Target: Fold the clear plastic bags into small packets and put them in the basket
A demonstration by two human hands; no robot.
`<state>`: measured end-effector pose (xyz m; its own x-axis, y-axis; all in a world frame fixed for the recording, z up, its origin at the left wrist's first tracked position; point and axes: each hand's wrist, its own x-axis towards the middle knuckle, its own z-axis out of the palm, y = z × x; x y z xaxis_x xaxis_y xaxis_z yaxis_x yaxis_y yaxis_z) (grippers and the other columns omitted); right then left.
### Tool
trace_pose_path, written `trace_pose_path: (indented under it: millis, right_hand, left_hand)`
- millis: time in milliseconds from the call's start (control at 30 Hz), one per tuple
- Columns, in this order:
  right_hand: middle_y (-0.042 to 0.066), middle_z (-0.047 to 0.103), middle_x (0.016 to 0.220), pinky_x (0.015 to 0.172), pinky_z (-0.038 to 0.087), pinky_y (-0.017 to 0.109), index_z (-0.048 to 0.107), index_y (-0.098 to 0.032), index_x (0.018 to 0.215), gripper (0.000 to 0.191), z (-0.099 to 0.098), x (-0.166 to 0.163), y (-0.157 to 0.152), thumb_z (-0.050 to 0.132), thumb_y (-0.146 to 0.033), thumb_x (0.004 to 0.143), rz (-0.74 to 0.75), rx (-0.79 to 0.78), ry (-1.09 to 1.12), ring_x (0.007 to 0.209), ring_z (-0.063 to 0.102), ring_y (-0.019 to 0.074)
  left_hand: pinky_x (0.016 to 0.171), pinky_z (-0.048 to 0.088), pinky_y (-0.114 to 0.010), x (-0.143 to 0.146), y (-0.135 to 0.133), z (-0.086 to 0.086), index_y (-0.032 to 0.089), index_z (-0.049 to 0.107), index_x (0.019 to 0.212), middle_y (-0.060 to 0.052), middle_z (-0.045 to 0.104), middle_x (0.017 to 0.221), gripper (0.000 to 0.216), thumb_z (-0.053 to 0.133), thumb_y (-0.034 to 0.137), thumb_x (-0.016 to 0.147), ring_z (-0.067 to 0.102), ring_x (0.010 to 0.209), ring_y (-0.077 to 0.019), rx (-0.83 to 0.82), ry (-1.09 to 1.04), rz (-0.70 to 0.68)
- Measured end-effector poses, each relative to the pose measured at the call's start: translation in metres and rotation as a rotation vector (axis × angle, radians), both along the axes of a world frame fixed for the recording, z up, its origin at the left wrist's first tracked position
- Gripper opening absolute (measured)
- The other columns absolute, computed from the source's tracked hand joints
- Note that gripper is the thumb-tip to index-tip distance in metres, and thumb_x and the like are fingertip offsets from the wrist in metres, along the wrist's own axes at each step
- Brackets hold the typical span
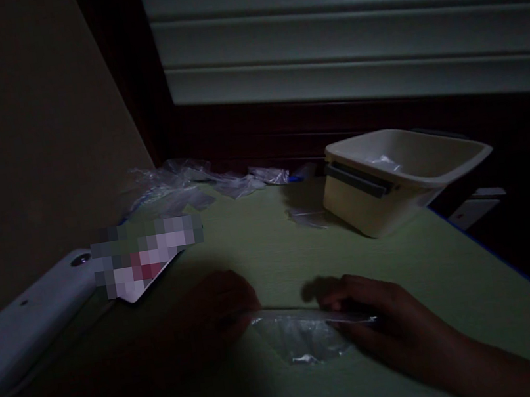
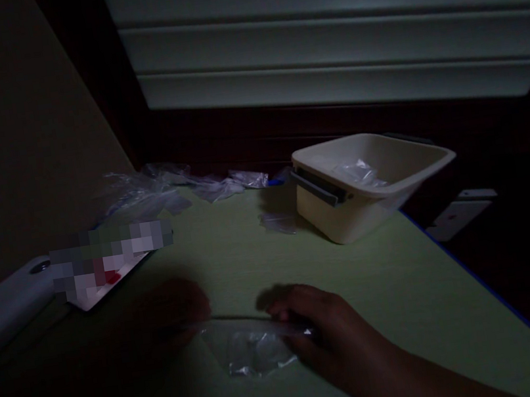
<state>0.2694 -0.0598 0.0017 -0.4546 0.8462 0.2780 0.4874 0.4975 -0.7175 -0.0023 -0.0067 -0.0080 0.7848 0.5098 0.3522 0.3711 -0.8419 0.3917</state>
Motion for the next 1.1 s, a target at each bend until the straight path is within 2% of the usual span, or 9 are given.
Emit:
trace_pose_path:
  millis: [133, 267, 367, 500, 633, 733, 867, 967, 1100]
  right_hand:
    - [0.002, 0.063, 0.079, 0.061, 0.048, 0.022, 0.060, -0.019, 0.089, 0.026, 0.002, 0.000, 0.002, 0.046, 0.000, 0.076, 0.069, 0.103, 0.014, 0.069, 0.060, 0.0125]
    - [0.003, 0.064, 0.082, 0.060, 0.048, 0.022, 0.060, -0.019, 0.090, 0.033, 0.002, 0.002, 0.004, 0.044, 0.002, 0.070, 0.134, 0.138, 0.034, 0.072, 0.061, 0.0136]
    - [0.005, 0.066, 0.087, 0.065, 0.049, 0.024, 0.061, -0.019, 0.095, 0.037, 0.001, 0.005, 0.003, 0.043, 0.003, 0.070, 0.164, 0.162, -0.012, 0.079, 0.062, 0.0151]
    - [0.008, 0.067, 0.102, 0.080, 0.048, 0.031, 0.060, -0.020, 0.108, 0.047, 0.002, 0.010, 0.001, 0.043, 0.006, 0.071, 0.204, 0.277, -0.136, 0.096, 0.061, 0.0183]
    - [0.009, 0.069, 0.108, 0.088, 0.045, 0.036, 0.061, -0.020, 0.111, 0.039, 0.007, 0.011, 0.000, 0.046, -0.001, 0.081, 0.255, 0.372, -0.256, 0.100, 0.062, 0.0192]
    - [0.006, 0.072, 0.104, 0.096, 0.039, 0.042, 0.065, -0.022, 0.105, 0.026, 0.004, 0.014, -0.002, 0.048, -0.012, 0.089, 0.196, 0.468, -0.353, 0.099, 0.063, 0.0196]
    - [0.001, 0.074, 0.102, 0.102, 0.031, 0.047, 0.066, -0.027, 0.105, 0.029, -0.003, 0.023, -0.001, 0.049, -0.010, 0.089, 0.084, 0.582, -0.441, 0.098, 0.065, 0.0188]
    - [0.000, 0.074, 0.104, 0.099, 0.034, 0.046, 0.066, -0.027, 0.107, 0.033, 0.003, 0.028, 0.000, 0.050, -0.007, 0.085, 0.064, 0.631, -0.498, 0.096, 0.067, 0.0193]
    - [0.007, 0.073, 0.105, 0.091, 0.043, 0.044, 0.063, -0.018, 0.111, 0.038, 0.022, 0.024, -0.004, 0.042, -0.003, 0.082, 0.015, 0.650, -0.537, 0.092, 0.068, 0.0197]
  left_hand:
    - [0.083, 0.046, -0.029, -0.003, 0.001, -0.009, 0.019, 0.058, 0.100, -0.003, 0.063, 0.099, 0.021, 0.047, 0.007, 0.087, 0.057, 0.094, -0.0173, -0.053, -0.046, -0.109]
    - [0.085, 0.045, -0.031, -0.002, 0.000, -0.013, 0.019, 0.057, 0.102, -0.003, 0.064, 0.100, 0.019, 0.042, 0.010, 0.093, 0.058, 0.094, -0.0175, -0.004, -0.027, -0.161]
    - [0.082, 0.045, -0.029, 0.001, -0.002, -0.010, 0.019, 0.056, 0.099, -0.003, 0.065, 0.096, 0.020, 0.037, 0.012, 0.097, 0.059, 0.090, -0.0168, 0.059, -0.072, -0.198]
    - [0.081, 0.044, -0.030, 0.004, -0.004, -0.002, 0.018, 0.056, 0.102, -0.004, 0.067, 0.096, 0.020, 0.036, 0.016, 0.100, 0.059, 0.089, -0.0170, 0.128, -0.066, -0.251]
    - [0.082, 0.044, -0.032, 0.003, -0.010, 0.006, 0.016, 0.055, 0.104, -0.006, 0.067, 0.096, 0.021, 0.035, 0.020, 0.101, 0.059, 0.089, -0.0183, 0.213, 0.004, -0.257]
    - [0.083, 0.044, -0.034, 0.003, -0.017, 0.008, 0.014, 0.055, 0.102, -0.008, 0.067, 0.098, 0.026, 0.030, 0.022, 0.100, 0.060, 0.087, -0.0204, 0.330, 0.037, -0.258]
    - [0.086, 0.044, -0.038, 0.003, -0.026, 0.007, 0.008, 0.052, 0.111, -0.014, 0.065, 0.106, 0.031, 0.030, 0.020, 0.092, 0.059, 0.095, -0.0254, 0.393, 0.076, -0.221]
    - [0.098, 0.039, -0.036, 0.000, -0.030, 0.009, 0.005, 0.043, 0.124, -0.016, 0.061, 0.118, 0.043, 0.035, 0.028, 0.089, 0.053, 0.113, -0.0255, 0.344, 0.125, -0.224]
    - [0.107, 0.031, -0.032, -0.003, -0.033, 0.011, 0.009, 0.045, 0.125, -0.014, 0.056, 0.128, 0.042, 0.033, 0.036, 0.095, 0.046, 0.125, -0.0231, 0.315, 0.217, -0.197]
